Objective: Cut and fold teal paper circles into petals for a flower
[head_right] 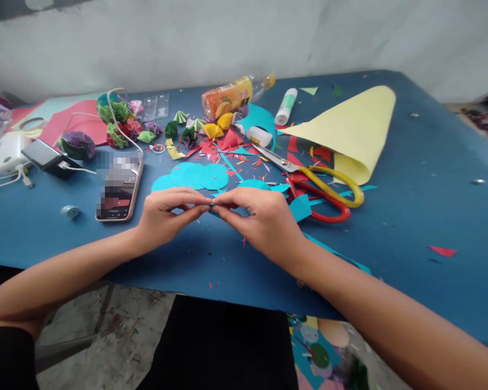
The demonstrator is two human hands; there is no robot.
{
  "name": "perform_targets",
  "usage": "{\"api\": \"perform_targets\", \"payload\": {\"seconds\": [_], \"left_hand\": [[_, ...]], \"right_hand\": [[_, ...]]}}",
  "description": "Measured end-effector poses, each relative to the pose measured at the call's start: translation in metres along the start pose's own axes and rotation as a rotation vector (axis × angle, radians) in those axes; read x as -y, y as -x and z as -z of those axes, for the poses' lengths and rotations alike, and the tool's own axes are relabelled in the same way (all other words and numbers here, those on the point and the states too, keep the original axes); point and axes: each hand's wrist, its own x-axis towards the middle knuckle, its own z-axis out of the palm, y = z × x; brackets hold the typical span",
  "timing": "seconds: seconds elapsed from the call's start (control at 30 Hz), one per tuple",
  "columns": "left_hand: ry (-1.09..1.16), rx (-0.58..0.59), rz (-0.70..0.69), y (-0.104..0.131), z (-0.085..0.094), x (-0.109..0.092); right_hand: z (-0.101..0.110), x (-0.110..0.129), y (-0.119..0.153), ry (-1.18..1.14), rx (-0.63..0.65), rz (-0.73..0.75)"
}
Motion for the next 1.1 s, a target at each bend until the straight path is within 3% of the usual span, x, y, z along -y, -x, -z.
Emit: {"api": "perform_targets", "payload": {"seconds": [0.17, 0.5, 0.73, 0.93, 1.03, 1.1], "left_hand": [[0.026, 0.002, 0.017, 0.000, 0.000, 0.001], [0.036, -0.017, -0.004, 0.001, 0.001, 0.000], [0.056, 0.103, 0.144, -0.003, -0.001, 0.004], [0.100, 0.047, 0.115, -0.004, 0.001, 0.003], [0.138, 0.020, 0.085, -0.003, 0.001, 0.000], [0.154, -0.027, 0.139, -0.004, 0.001, -0.002]], "right_hand": [[0.000, 0.000, 0.001, -0.005, -0.005, 0.029], [0.002, 0.004, -0.003, -0.066, 0.004, -0.065], [0.001, -0.009, -0.004, 0.053, 0.003, 0.060], [0.001, -0.014, -0.010, -0.101, 0.064, -0.061], [0.001, -0.012, -0.010, -0.188, 0.035, -0.135], [-0.001, -0.011, -0.010, -0.250, -0.020, -0.180]]}}
